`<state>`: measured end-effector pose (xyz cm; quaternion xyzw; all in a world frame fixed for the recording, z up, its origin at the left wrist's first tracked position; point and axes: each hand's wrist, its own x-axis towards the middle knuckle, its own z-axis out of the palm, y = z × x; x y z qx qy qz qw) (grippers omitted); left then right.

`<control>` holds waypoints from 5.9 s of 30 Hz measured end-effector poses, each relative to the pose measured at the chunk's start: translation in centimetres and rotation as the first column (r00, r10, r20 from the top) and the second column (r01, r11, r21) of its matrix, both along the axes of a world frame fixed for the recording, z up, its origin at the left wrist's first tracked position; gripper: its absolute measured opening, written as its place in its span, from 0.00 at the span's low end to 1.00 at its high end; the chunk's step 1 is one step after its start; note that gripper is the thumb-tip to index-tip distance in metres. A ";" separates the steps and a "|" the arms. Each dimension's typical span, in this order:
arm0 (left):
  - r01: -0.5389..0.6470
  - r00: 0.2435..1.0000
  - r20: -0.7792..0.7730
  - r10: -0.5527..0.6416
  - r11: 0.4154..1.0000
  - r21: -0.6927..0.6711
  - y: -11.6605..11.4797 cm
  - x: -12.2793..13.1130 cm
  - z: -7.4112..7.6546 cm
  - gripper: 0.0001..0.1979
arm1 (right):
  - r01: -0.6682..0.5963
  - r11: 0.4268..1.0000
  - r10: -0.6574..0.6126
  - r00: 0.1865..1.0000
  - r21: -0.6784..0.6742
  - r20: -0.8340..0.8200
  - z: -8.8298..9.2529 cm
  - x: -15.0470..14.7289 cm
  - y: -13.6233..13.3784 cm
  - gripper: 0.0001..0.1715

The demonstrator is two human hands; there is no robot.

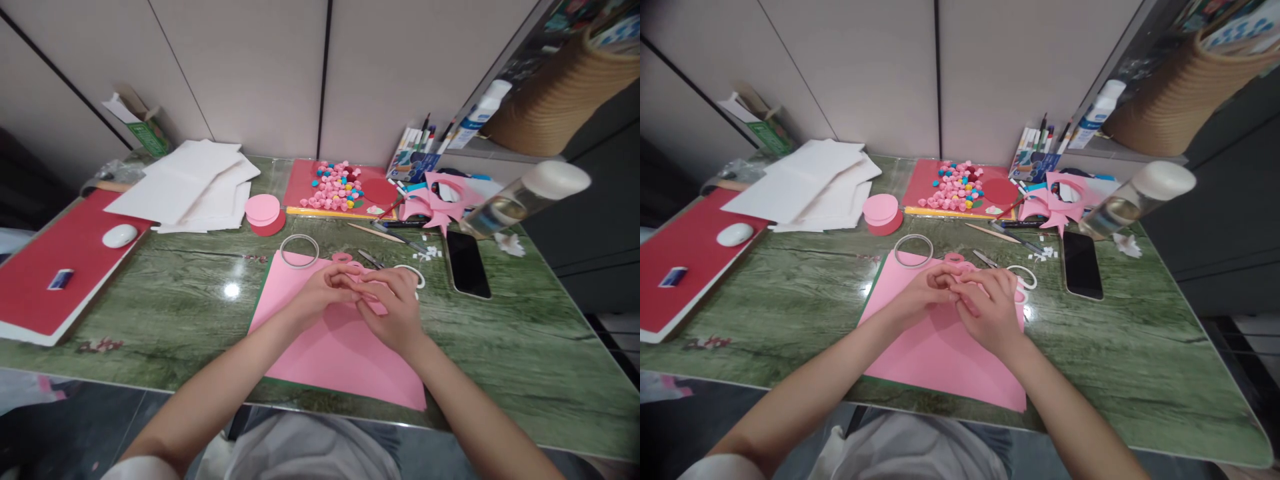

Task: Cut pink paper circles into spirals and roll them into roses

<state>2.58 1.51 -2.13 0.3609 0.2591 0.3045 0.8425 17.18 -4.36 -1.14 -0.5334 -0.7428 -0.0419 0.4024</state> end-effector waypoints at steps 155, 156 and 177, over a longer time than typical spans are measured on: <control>0.024 1.000 0.001 -0.024 0.999 -0.022 0.1 0.0 0.0 0.20 | 0.034 0.999 -0.033 0.999 0.033 -0.024 -0.5 -0.2 0.1 0.08; 0.035 0.999 0.002 -0.035 0.999 -0.018 0.2 -0.1 0.0 0.20 | 0.031 0.999 -0.030 0.999 0.030 -0.030 -0.5 -0.1 0.1 0.08; 0.042 0.999 0.014 -0.041 0.995 -0.087 0.1 -0.2 -0.2 0.18 | -0.003 0.998 -0.005 0.991 -0.057 -0.134 0.2 -0.3 0.1 0.08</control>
